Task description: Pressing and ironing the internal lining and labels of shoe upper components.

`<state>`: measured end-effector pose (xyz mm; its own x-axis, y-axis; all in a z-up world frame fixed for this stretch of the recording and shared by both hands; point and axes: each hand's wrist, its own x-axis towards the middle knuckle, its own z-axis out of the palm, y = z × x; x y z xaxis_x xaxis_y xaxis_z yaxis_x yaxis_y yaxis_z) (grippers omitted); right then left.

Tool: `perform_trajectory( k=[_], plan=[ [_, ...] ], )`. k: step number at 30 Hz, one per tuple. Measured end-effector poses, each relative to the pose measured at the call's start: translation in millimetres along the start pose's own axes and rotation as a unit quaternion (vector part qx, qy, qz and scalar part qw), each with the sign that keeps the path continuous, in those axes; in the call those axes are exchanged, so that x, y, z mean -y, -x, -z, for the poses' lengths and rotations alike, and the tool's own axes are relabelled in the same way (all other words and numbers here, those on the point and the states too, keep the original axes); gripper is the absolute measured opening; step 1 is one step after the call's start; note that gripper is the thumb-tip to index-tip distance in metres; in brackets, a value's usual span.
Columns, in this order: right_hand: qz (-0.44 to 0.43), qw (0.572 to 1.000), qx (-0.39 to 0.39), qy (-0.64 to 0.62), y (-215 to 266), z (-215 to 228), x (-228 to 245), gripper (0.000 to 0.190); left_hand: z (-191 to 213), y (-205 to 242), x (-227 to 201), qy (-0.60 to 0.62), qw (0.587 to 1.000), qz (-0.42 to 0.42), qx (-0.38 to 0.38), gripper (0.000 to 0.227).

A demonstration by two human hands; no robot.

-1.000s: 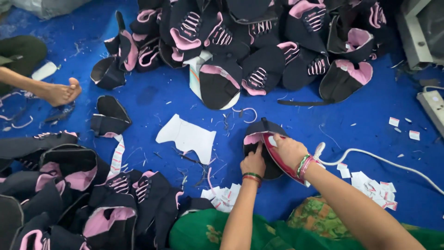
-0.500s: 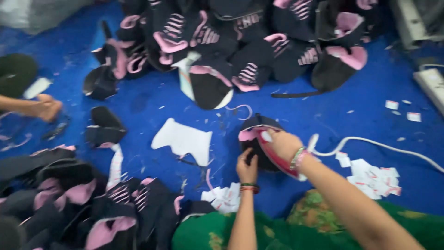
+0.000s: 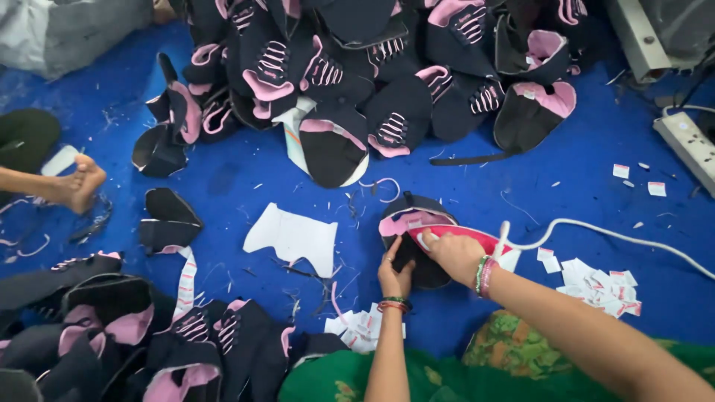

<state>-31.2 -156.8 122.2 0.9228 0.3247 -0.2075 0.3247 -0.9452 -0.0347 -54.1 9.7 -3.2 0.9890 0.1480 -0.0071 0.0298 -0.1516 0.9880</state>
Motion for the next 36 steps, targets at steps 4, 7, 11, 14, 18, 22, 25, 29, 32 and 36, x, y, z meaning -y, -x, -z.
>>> perform_trajectory(
  k=[4,7,11,14,18,22,25,29,32,36],
  plan=[
    [0.012,1.0,0.006,0.024,12,12,-16,0.038,4,-3,-1,0.018,0.999,0.039,0.02,0.079],
    [0.022,1.0,-0.007,-0.013,16,34,-12,0.04,2,2,1,0.029,0.999,0.036,0.001,0.081],
    [-0.021,0.998,-0.042,-0.045,-9,37,9,0.047,0,-2,15,0.051,0.999,-0.003,0.006,0.082],
    [-0.057,0.995,-0.045,-0.067,-43,10,18,0.046,11,-11,4,0.007,1.0,-0.013,0.002,0.084],
    [-0.065,0.997,-0.032,0.004,-37,-15,15,0.041,7,-3,8,0.049,0.998,0.033,0.015,0.083],
    [-0.048,0.998,-0.023,0.037,-13,-17,-2,0.044,9,0,14,0.074,0.996,0.034,0.02,0.081],
    [-0.037,0.997,-0.035,0.055,2,-9,-18,0.037,10,-9,20,0.068,0.997,0.017,0.023,0.079],
    [-0.051,0.998,-0.009,0.042,29,32,-16,0.028,13,-1,19,0.038,0.999,0.015,0.026,0.078],
    [-0.075,0.997,-0.009,-0.012,26,57,-1,0.036,12,-3,15,0.049,0.997,0.035,0.05,0.08],
    [-0.085,0.994,-0.027,-0.056,-20,-11,-5,0.033,3,-9,28,0.116,0.99,0.052,0.058,0.084]
  ],
)
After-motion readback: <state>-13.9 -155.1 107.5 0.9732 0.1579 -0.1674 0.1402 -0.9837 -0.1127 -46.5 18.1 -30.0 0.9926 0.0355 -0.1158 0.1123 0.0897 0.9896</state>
